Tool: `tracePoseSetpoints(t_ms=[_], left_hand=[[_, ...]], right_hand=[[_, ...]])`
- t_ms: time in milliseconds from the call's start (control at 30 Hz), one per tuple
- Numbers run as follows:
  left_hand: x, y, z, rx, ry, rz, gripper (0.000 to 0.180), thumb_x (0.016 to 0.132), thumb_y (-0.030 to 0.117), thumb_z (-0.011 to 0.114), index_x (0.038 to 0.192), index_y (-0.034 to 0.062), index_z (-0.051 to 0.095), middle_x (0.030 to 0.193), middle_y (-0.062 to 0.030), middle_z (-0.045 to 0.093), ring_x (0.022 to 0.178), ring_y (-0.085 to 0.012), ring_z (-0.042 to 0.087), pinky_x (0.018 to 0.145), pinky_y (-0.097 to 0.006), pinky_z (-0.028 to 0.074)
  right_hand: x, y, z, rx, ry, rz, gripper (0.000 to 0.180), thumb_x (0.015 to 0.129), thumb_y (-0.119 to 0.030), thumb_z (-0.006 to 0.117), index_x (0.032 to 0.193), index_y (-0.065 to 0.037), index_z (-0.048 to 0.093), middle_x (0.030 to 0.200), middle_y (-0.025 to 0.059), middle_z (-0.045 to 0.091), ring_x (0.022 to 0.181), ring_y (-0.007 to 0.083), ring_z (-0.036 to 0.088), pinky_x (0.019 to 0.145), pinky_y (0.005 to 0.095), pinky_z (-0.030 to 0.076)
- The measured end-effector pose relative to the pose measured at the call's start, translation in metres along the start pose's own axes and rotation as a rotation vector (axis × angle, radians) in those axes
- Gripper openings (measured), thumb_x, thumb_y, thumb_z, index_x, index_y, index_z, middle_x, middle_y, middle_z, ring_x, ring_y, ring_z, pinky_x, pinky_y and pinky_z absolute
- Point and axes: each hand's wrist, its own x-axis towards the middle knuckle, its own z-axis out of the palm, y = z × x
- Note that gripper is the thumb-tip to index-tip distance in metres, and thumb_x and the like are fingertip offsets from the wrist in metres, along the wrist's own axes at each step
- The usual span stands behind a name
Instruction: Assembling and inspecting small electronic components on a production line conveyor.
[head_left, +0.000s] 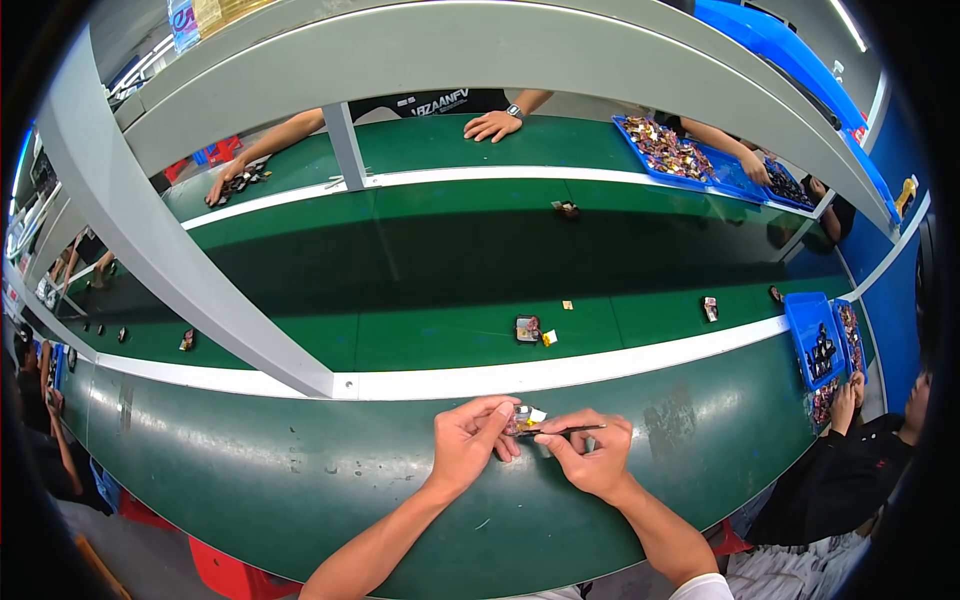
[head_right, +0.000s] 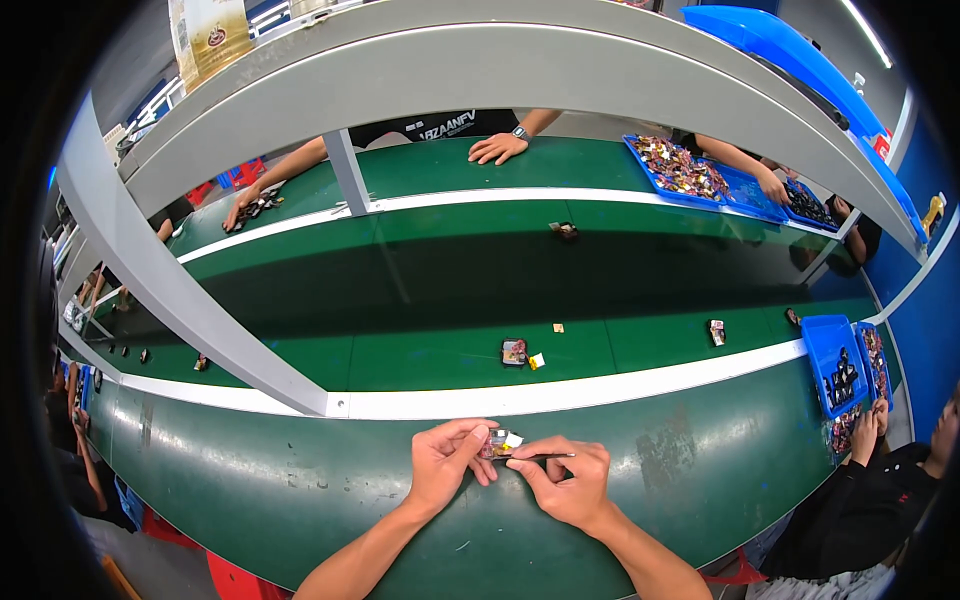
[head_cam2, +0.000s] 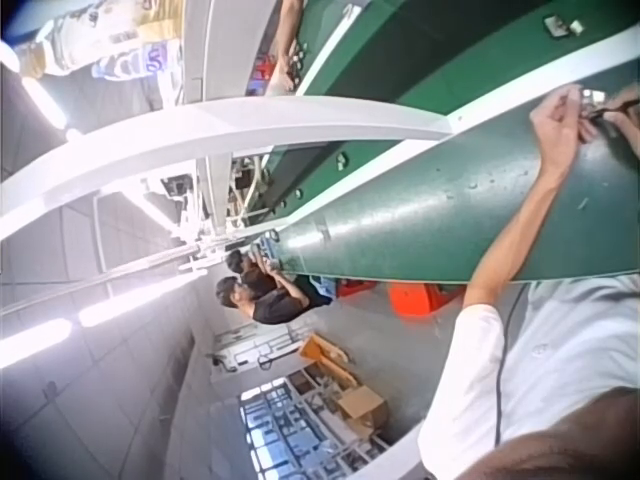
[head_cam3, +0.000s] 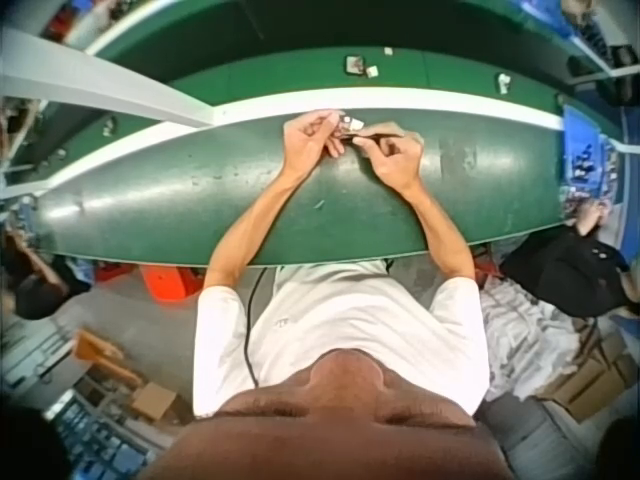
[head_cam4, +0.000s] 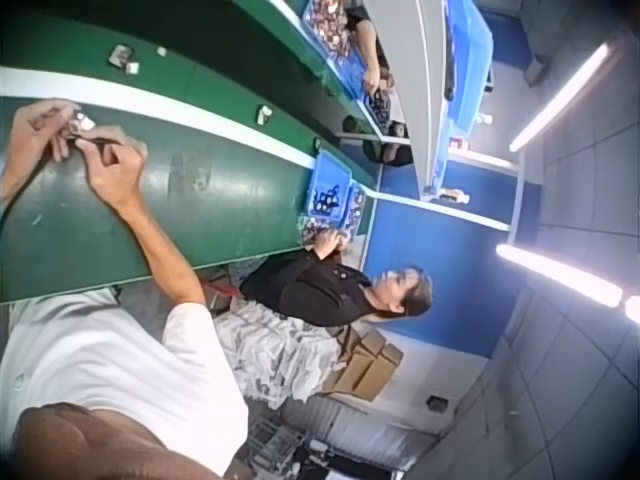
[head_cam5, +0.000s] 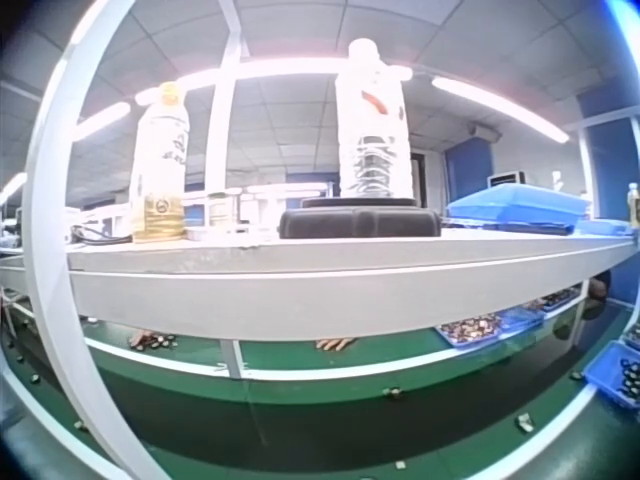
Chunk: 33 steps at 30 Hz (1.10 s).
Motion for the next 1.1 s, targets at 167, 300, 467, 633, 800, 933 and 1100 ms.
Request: tracePoseSetpoints(t_ms=[167,300,467,633,800,933,1100], left_hand=[[0.0,0.002,0.004,0.038,-0.032,0.017,0.023,0.098,0.006,0.065,0.118,-0.0055,0.068,0.08,-0.009,0.072,0.062,-0.0112,0.067,0.052,-0.024,0.053],[-0.001,0.001,0.004,0.051,-0.001,0.003,0.023,0.096,0.003,0.067,0.118,-0.0053,0.068,0.077,-0.0081,0.072,0.062,-0.0094,0.066,0.053,-0.023,0.052],[0.0,-0.002,0.008,0.099,0.031,0.045,0.02,0.096,0.003,0.067,0.114,-0.006,0.068,0.075,-0.008,0.072,0.061,-0.0088,0.065,0.052,-0.023,0.052],[0.002,-0.005,0.01,0.185,0.102,0.07,0.017,0.094,0.0,0.067,0.109,-0.0072,0.069,0.075,-0.0092,0.072,0.057,-0.0102,0.065,0.051,-0.025,0.053],[0.033,0.017,-0.009,0.196,0.225,0.066,0.015,0.095,0.0,0.063,0.106,-0.0087,0.068,0.076,-0.0123,0.07,0.057,-0.0165,0.068,0.051,-0.029,0.056],[0.088,0.041,-0.06,0.45,0.472,0.221,0.018,0.095,0.003,0.063,0.108,-0.0081,0.067,0.083,-0.0153,0.068,0.058,-0.0216,0.069,0.052,-0.032,0.057],[0.104,0.063,-0.072,1.388,0.758,0.389,0.022,0.09,0.016,0.069,0.102,-0.0019,0.07,0.102,-0.0238,0.063,0.083,-0.0434,0.067,0.071,-0.05,0.054]], right_hand=[[0.002,-0.003,0.002,-0.029,0.03,-0.131,0.013,0.075,0.0,0.083,0.083,-0.005,0.074,0.076,0.0064,0.076,0.039,0.0048,0.045,0.042,0.0214,0.035],[0.001,-0.006,0.005,-0.089,0.027,-0.205,0.013,0.075,0.001,0.082,0.081,-0.007,0.074,0.077,0.0049,0.077,0.04,0.0064,0.049,0.044,0.0218,0.037],[-0.002,-0.002,0.01,-0.142,0.035,-0.301,0.016,0.072,0.004,0.08,0.081,-0.009,0.075,0.081,0.0032,0.078,0.045,0.0079,0.059,0.044,0.0222,0.037],[0.0,-0.001,0.01,-0.193,0.029,-0.37,0.016,0.073,0.005,0.079,0.081,-0.008,0.075,0.083,0.0039,0.078,0.046,0.008,0.058,0.044,0.0218,0.037],[0.007,0.006,0.002,-0.028,0.169,-0.225,0.018,0.074,0.007,0.08,0.087,-0.002,0.07,0.094,0.0115,0.078,0.043,0.0053,0.049,0.043,0.0208,0.039],[0.007,0.016,0.002,-0.05,0.265,-0.125,0.016,0.076,0.003,0.082,0.09,-0.003,0.075,0.074,0.0026,0.073,0.041,0.0066,0.038,0.042,0.0225,0.031],[0.006,0.024,0.003,-0.036,0.241,-0.093,0.016,0.077,-0.001,0.083,0.092,-0.005,0.076,0.057,-0.0001,0.059,0.041,0.0068,0.036,0.042,0.0243,0.029]])
